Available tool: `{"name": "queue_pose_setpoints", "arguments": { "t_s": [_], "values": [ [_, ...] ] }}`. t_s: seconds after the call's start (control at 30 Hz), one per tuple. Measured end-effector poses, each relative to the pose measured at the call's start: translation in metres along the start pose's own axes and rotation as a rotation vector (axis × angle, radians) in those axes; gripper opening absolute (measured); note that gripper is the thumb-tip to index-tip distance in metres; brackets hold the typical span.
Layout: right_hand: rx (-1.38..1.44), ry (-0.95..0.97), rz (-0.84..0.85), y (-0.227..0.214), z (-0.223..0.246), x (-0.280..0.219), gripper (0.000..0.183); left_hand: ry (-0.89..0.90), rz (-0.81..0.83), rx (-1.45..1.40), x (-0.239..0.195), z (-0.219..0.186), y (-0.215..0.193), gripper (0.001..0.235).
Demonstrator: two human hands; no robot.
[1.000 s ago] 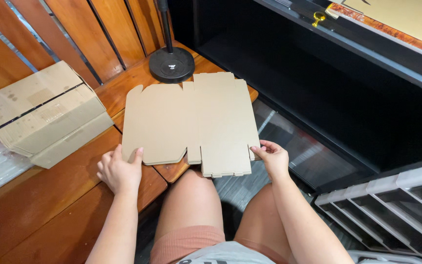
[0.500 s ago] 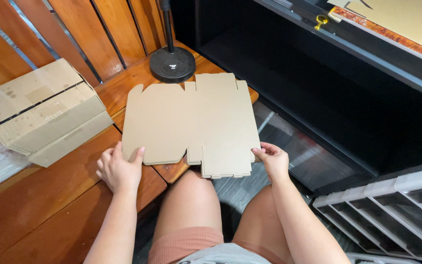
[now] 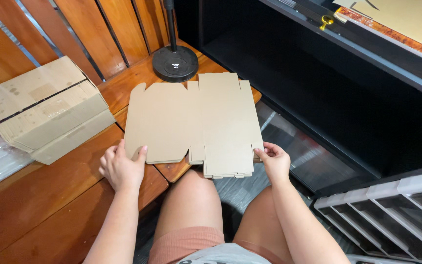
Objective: The person sits on the floor and repeatedly picks up flat cardboard pieces from a stack on their lap, then places them onto a shelf. The person handles the cardboard by hand, stacking them one by one.
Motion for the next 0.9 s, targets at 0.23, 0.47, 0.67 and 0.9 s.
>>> {"name": "queue_pose_setpoints", "arguments": {
  "t_s": [0.23,0.47,0.67,0.9],
  "values": [
    [0.147,0.012,0.034,0.002,0.008,-0.008,0.036,-0.07,0.107,0.008,0.006,0.002,-0.003,0.077],
    [0.301,0.022,0.113,-0.004,-0.001,-0.002,0.04,-0.18,0.295,-0.044,0.017,0.004,-0.011,0.072],
    [0.313,0.026,0.143,-0.006,-0.001,-0.002,0.048,-0.246,0.376,-0.087,0.022,0.01,-0.009,0.073],
    [0.37,0.022,0.126,-0.004,-0.012,0.009,0.036,-0.197,0.173,-0.343,0.025,-0.01,-0.034,0.051]
  ]
}}
Point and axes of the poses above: each hand's wrist, its own x-axis towards the middle knuckle, its own y-axis out of the palm, z = x × y, the point moved 1 cm from there along x, towards the middle knuckle, and after that the axes turned 7 degrees about y, right-handed, at the moved point
